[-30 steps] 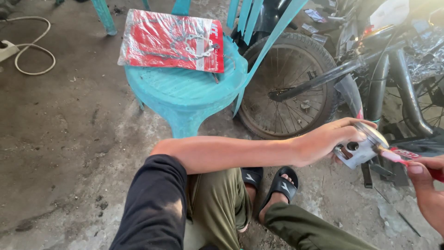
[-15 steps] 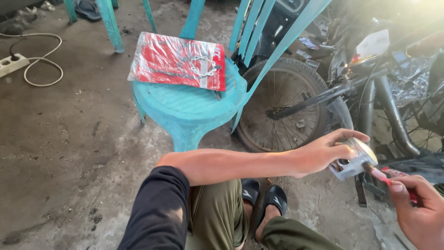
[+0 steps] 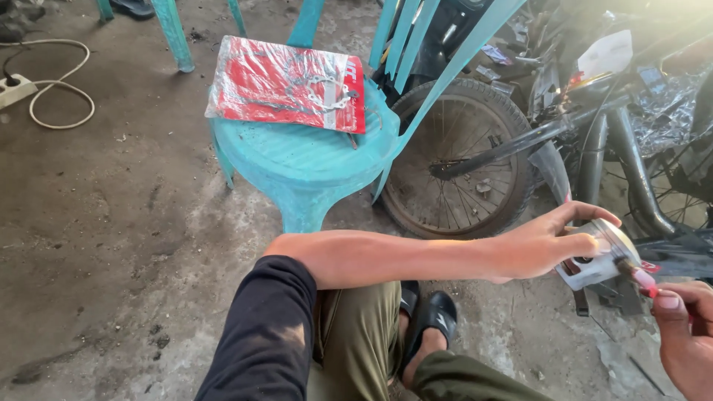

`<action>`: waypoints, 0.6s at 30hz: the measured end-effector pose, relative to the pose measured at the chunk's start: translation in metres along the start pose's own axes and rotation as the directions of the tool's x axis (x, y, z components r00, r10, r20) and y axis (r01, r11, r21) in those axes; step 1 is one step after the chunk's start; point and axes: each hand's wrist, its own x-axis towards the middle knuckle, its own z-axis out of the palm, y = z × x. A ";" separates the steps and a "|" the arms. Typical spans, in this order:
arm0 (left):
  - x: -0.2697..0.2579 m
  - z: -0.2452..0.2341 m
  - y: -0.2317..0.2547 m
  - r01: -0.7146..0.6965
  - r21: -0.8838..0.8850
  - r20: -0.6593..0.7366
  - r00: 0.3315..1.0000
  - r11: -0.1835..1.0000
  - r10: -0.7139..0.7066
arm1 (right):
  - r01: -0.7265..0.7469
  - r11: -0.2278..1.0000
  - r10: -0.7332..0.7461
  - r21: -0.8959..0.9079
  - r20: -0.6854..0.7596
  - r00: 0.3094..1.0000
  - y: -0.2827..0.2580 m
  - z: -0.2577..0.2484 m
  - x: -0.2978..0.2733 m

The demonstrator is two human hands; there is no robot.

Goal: The person holds a metal piston in their left hand and uses a red toothbrush in their right hand to scrub the piston's surface and pin. The person rotates the piston to clean different sides while sitting on the ground.

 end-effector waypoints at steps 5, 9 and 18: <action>-0.009 0.002 0.008 0.021 0.056 -0.006 1.000 0.998 -0.020 | -0.053 0.960 0.068 -0.273 0.044 0.997 -0.006 -0.010 -0.004; -0.008 0.000 0.009 0.011 0.034 -0.020 1.000 0.999 -0.011 | -0.023 1.000 0.023 -0.009 0.024 0.999 -0.010 0.006 0.006; -0.009 0.001 0.013 0.056 0.072 -0.025 0.998 0.996 -0.054 | 0.029 0.984 -0.026 -0.176 0.024 0.999 -0.034 0.003 0.004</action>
